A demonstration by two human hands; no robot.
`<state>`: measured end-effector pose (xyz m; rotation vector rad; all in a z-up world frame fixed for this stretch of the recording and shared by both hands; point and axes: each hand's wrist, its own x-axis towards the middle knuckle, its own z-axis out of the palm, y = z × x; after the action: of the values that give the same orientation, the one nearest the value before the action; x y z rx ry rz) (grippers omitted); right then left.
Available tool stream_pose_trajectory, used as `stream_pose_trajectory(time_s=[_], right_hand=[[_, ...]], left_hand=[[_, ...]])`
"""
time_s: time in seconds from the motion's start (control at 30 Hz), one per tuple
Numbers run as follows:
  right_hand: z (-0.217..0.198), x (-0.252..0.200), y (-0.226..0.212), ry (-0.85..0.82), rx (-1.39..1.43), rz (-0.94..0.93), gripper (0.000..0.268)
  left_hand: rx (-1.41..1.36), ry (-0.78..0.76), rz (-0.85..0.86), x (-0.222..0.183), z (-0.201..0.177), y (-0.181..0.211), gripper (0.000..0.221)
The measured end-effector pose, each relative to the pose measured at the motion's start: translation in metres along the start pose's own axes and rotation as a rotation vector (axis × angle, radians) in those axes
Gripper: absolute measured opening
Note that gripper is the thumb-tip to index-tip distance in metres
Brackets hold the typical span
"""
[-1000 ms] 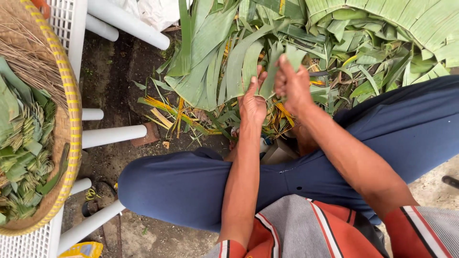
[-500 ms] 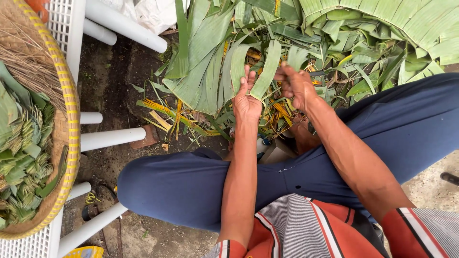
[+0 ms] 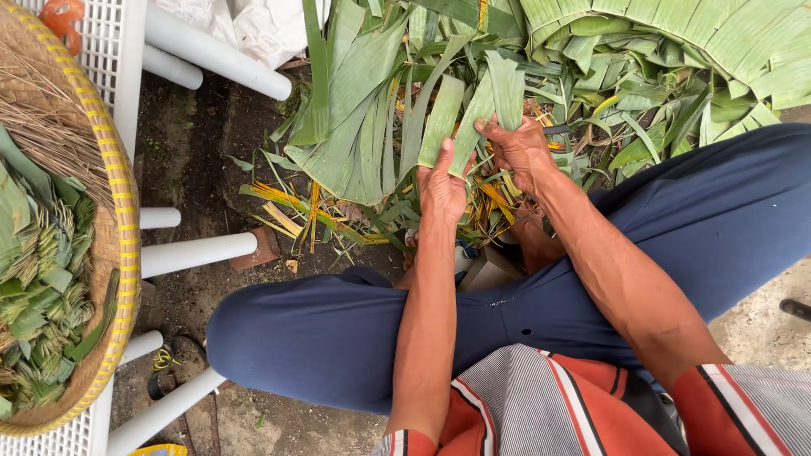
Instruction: Tearing and stacking banana leaves into uniform strips for food preparation.
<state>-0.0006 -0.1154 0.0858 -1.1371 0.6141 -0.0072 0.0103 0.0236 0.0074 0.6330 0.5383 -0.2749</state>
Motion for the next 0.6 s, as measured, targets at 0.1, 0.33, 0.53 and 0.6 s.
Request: stream_pose_trajectory(time_s=[0.1,0.33,0.53,0.6], right_hand=[[0.000,-0.003,-0.007,0.011,0.039,0.001,0.020],[-0.013,-0.002,-0.038,0.060,0.251,0.057,0.038],[-0.024,0.007,-0.023,0.145,0.205,0.054,0.038],[-0.020,0.002,-0.022,0.151,0.135,0.085,0.039]], left_hand=[[0.044,0.065,0.063,-0.006,0.011,0.005,0.048],[0.070,0.097,0.097,-0.017,0.020,0.014,0.047],[0.056,0.110,0.154,-0.014,0.020,0.012,0.046],[0.052,0.104,0.168,-0.016,0.021,0.013,0.045]])
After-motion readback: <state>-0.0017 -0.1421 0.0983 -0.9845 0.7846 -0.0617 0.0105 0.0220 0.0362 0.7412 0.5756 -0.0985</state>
